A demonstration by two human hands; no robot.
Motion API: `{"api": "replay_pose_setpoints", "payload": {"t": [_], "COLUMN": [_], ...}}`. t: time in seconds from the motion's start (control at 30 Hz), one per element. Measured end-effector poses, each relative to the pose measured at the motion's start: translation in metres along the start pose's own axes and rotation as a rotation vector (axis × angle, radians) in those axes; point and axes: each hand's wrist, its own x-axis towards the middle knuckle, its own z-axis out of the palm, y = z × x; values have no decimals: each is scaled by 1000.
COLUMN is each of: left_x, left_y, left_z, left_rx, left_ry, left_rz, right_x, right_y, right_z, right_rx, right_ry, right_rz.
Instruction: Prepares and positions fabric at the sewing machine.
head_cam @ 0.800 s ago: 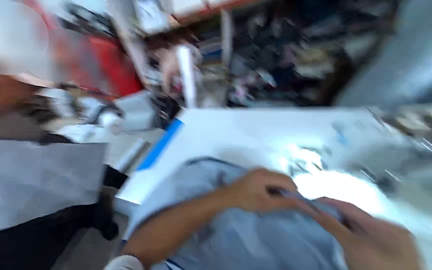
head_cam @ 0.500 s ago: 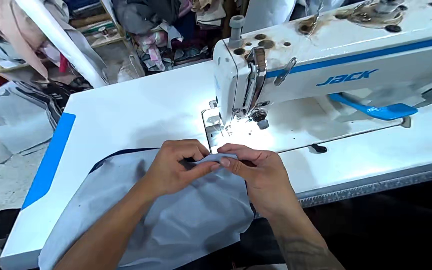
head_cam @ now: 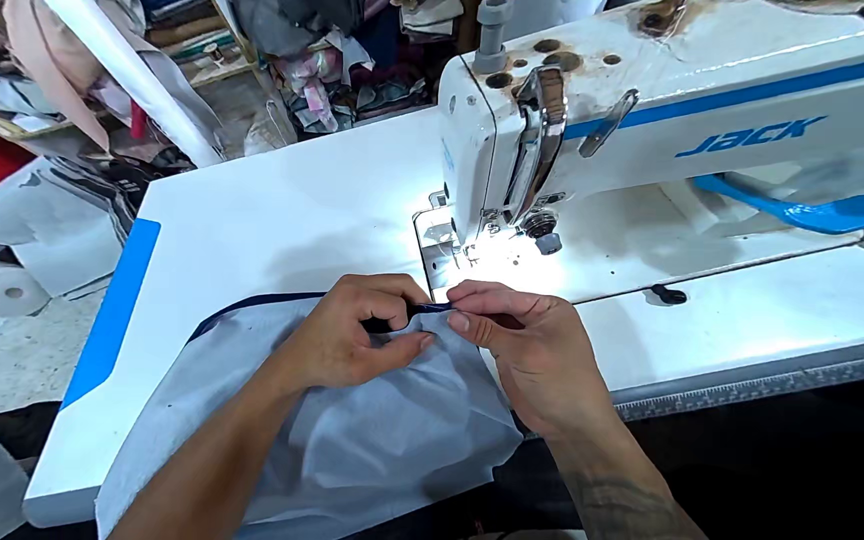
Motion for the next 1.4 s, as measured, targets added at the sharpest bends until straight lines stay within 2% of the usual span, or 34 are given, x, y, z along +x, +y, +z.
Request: {"api": "replay_pose_setpoints", "payload": {"t": [0.17, 0.4, 0.47, 0.6, 0.77, 0.83, 0.87, 0.9, 0.97, 1.03, 1.1, 1.23, 1.4], "left_x": [1, 0, -1, -8, -14, -15, -18, -22, -24, -19, -9, 20, 28], "left_y": [3, 4, 3, 5, 21, 24, 22, 20, 13, 7, 11, 29, 20], "left_z": [5, 4, -2, -29, -54, -55, -56, -56, -53, -46, -36, 9, 45], "left_rx": [5, 38, 86, 263, 26, -19, 9, 118, 540, 762, 743, 419, 273], "left_ry": [110, 176, 134, -78, 43, 62, 15, -31, -7, 77, 130, 113, 208], "left_rz": [-62, 6, 33, 6, 60, -43, -133, -251, -471, -560, -442, -214, -219], "right_x": [-1, -2, -2, 0, -2, -1, -1, -1, -2, -4, -4, -4, 2], "right_y": [2, 3, 3, 1, -1, -2, -2, -1, 2, 5, 6, 1, -3], "right_z": [0, 4, 5, 1, 3, 4, 5, 4, 4, 5, 3, -4, -17], "right_rx": [-35, 10, 15, -23, -40, -75, -92, -111, -193, -305, -405, -478, -469], "right_ry": [20, 139, 157, 130, 131, 140, 146, 152, 165, 181, 201, 168, 148], "right_rz": [-56, -31, -12, -30, -90, -79, -73, -68, -73, -98, -146, -233, -240]}}
